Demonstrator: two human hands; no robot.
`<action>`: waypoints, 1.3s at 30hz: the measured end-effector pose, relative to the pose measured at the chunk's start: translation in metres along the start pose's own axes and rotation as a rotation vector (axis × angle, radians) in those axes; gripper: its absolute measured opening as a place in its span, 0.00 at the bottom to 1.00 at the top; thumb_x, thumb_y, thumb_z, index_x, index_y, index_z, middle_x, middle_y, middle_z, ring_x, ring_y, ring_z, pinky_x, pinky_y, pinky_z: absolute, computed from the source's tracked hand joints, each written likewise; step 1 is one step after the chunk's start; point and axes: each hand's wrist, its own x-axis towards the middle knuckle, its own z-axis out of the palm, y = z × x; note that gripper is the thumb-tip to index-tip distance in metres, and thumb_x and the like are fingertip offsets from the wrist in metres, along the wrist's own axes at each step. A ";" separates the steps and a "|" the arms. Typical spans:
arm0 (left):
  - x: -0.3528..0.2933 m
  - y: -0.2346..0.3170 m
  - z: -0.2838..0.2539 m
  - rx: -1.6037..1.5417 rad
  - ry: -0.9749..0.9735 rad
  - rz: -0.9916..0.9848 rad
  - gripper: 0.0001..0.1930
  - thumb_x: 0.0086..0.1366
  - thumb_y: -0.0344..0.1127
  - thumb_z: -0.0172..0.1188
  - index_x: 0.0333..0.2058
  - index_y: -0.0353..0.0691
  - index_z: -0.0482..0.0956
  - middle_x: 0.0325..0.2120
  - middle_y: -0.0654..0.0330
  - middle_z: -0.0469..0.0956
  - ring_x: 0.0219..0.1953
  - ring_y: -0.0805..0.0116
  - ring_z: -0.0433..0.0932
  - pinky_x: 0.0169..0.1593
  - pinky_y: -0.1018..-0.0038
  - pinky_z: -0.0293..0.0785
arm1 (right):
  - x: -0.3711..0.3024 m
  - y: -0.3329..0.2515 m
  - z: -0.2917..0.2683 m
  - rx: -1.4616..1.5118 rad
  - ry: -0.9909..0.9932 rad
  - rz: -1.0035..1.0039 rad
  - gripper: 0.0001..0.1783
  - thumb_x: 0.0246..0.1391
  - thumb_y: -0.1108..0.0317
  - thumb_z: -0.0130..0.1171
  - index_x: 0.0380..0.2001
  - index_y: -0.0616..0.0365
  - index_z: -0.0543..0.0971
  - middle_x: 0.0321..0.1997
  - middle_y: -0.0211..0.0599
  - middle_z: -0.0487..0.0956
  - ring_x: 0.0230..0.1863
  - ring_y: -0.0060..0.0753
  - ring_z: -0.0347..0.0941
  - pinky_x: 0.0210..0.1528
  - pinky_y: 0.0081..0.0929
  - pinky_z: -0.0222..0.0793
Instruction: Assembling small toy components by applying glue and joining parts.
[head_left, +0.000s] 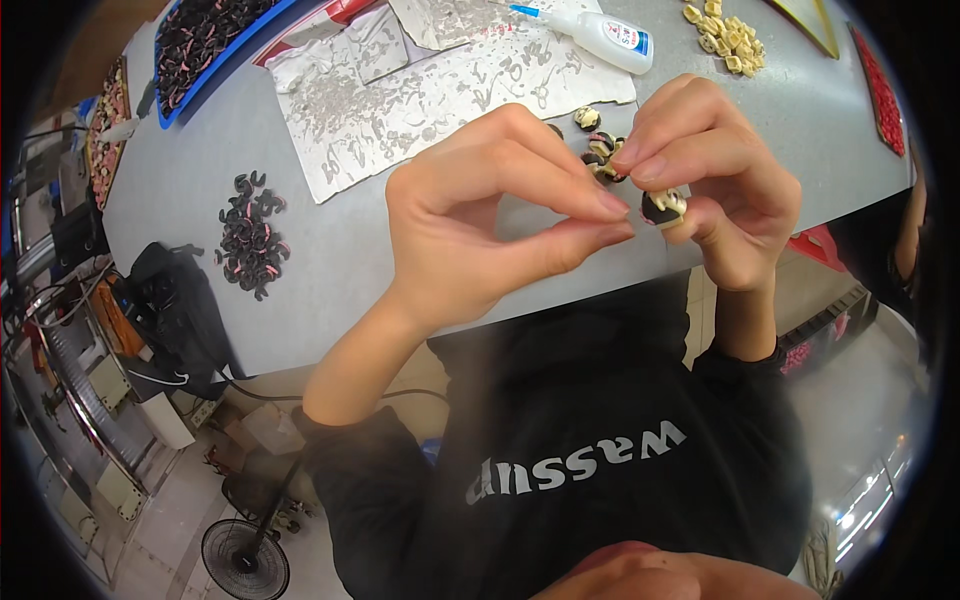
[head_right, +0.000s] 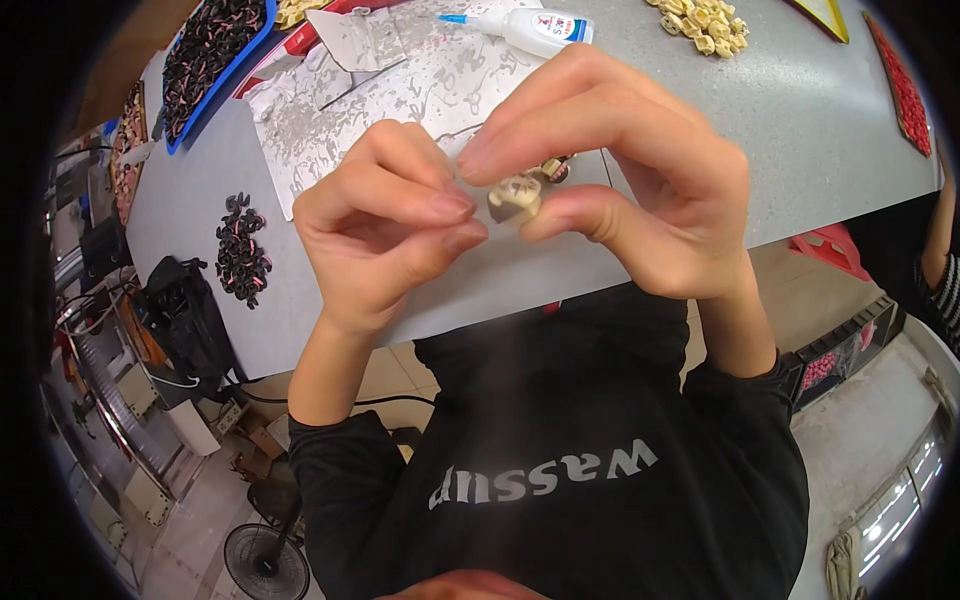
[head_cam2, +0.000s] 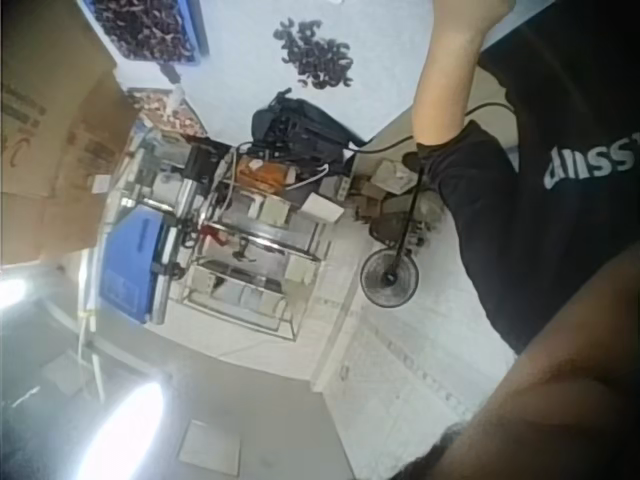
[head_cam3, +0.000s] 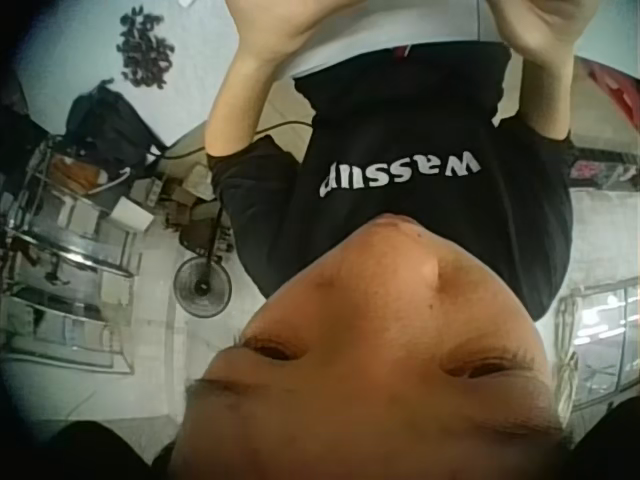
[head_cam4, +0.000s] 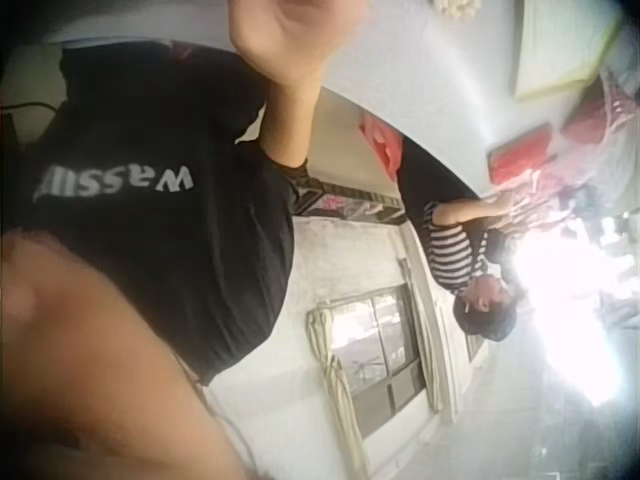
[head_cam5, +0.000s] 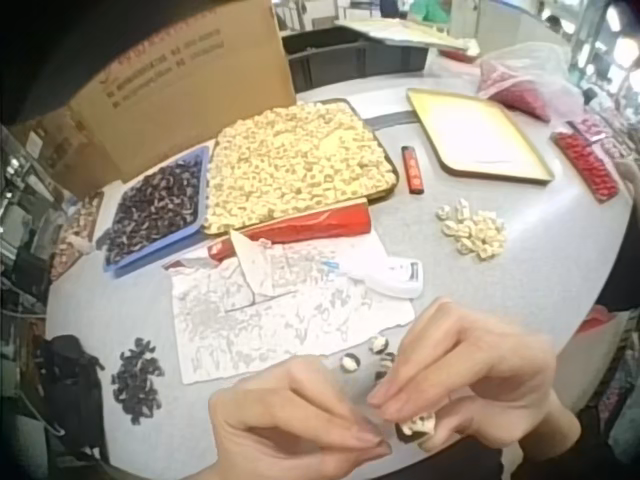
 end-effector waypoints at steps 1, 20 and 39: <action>0.000 0.000 0.000 0.052 -0.013 0.050 0.11 0.46 0.17 0.67 0.29 0.37 0.80 0.27 0.60 0.74 0.29 0.72 0.72 0.33 0.78 0.68 | 0.000 -0.001 0.000 0.001 0.001 0.005 0.19 0.57 0.56 0.57 0.35 0.64 0.77 0.34 0.44 0.76 0.35 0.35 0.70 0.37 0.30 0.64; 0.003 0.005 -0.004 0.707 -0.031 0.568 0.16 0.44 0.35 0.74 0.35 0.49 0.84 0.32 0.65 0.70 0.31 0.71 0.68 0.27 0.80 0.62 | -0.003 -0.001 0.018 0.227 0.054 0.118 0.19 0.59 0.55 0.55 0.33 0.63 0.76 0.32 0.41 0.75 0.32 0.31 0.68 0.36 0.27 0.64; -0.001 0.010 -0.006 0.834 -0.006 0.658 0.17 0.40 0.35 0.75 0.33 0.51 0.84 0.30 0.68 0.65 0.27 0.72 0.64 0.23 0.81 0.59 | -0.003 -0.007 0.026 0.250 0.092 0.143 0.15 0.57 0.58 0.56 0.30 0.62 0.75 0.30 0.40 0.74 0.31 0.30 0.68 0.35 0.28 0.64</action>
